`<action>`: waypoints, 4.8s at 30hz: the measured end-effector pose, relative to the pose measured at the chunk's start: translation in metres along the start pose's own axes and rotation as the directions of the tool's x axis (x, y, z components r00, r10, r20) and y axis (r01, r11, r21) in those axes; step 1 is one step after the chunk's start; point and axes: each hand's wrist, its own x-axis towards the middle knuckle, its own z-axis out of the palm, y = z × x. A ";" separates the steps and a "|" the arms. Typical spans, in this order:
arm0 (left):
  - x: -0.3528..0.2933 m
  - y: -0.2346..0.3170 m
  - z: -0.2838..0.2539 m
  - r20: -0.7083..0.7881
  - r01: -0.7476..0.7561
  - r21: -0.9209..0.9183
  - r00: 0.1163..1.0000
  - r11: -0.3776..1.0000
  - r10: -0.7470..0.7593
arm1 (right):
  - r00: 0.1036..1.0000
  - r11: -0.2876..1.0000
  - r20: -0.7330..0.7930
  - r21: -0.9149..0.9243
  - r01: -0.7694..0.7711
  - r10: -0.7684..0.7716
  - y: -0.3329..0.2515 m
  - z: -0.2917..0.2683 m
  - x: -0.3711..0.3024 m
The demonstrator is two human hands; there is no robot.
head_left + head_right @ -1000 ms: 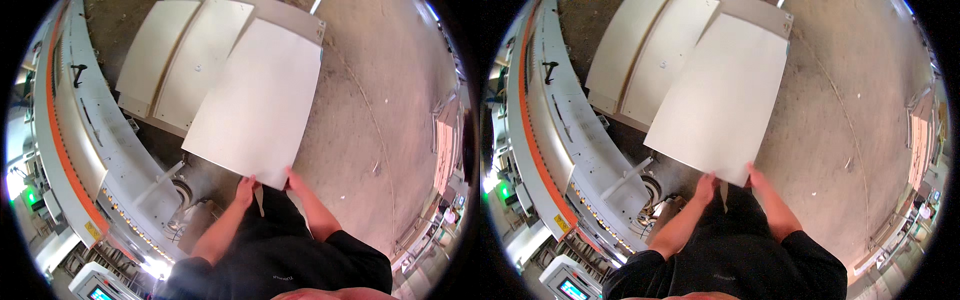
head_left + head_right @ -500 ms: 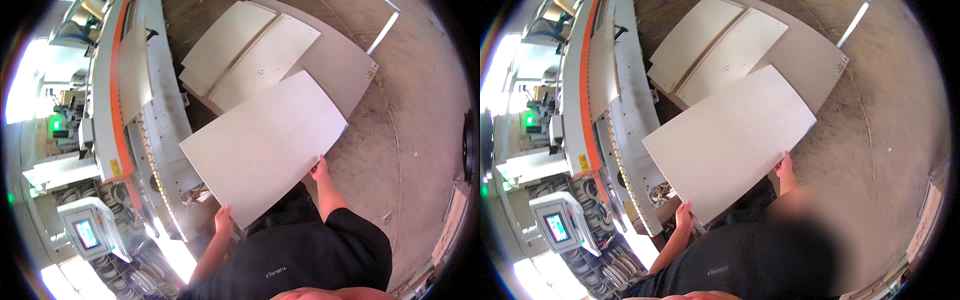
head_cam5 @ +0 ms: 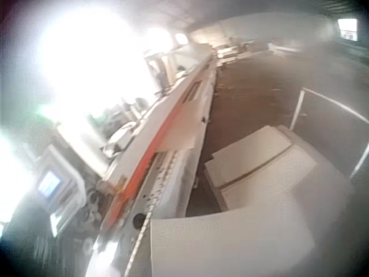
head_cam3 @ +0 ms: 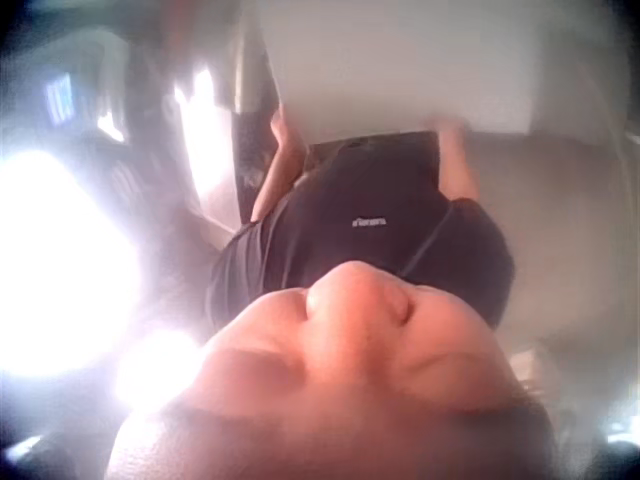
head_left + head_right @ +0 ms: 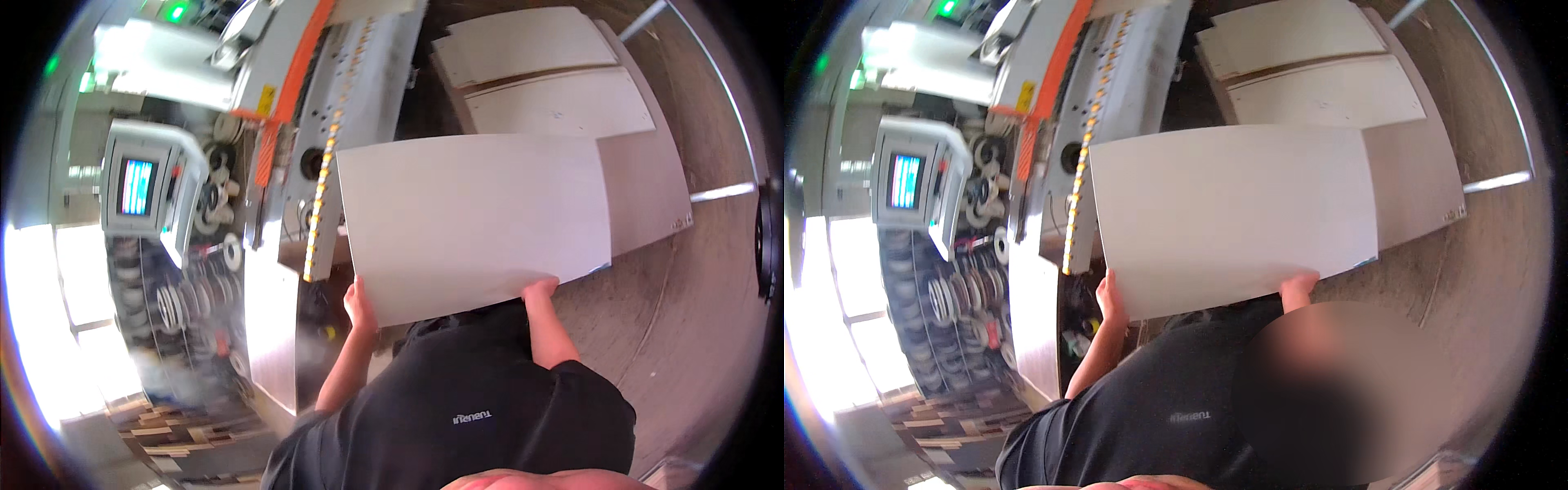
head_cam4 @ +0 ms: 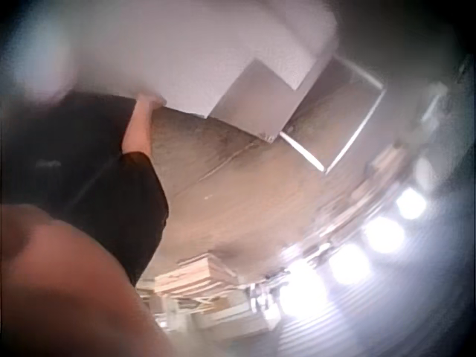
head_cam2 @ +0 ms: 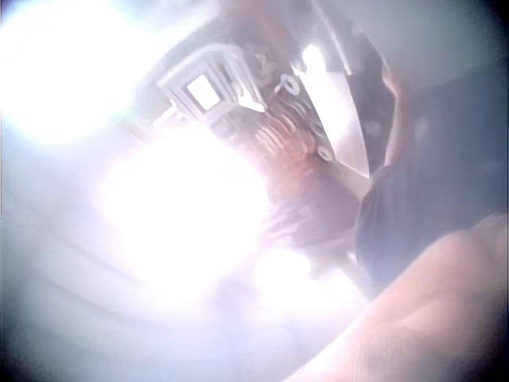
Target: The person picks up large white rectangular panels from a stack on the floor and places them onto a conveyor belt of a machine. The person repeats this action multiple times, handling the panels one at a time.
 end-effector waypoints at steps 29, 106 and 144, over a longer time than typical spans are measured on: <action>0.004 -0.235 -0.420 -0.690 0.199 -0.001 0.709 0.980 -0.144 | 0.770 0.255 0.371 -0.927 0.276 0.519 0.301 0.089 -0.252; 0.001 -0.169 -0.262 -0.195 0.267 -0.503 0.892 0.822 -0.409 | 0.665 0.087 0.685 -0.713 0.696 0.297 0.287 0.302 -0.225; 0.066 -0.052 -0.011 0.668 0.247 0.056 0.711 0.967 -0.220 | 0.845 0.080 0.071 -0.996 0.034 0.530 0.019 0.008 -0.128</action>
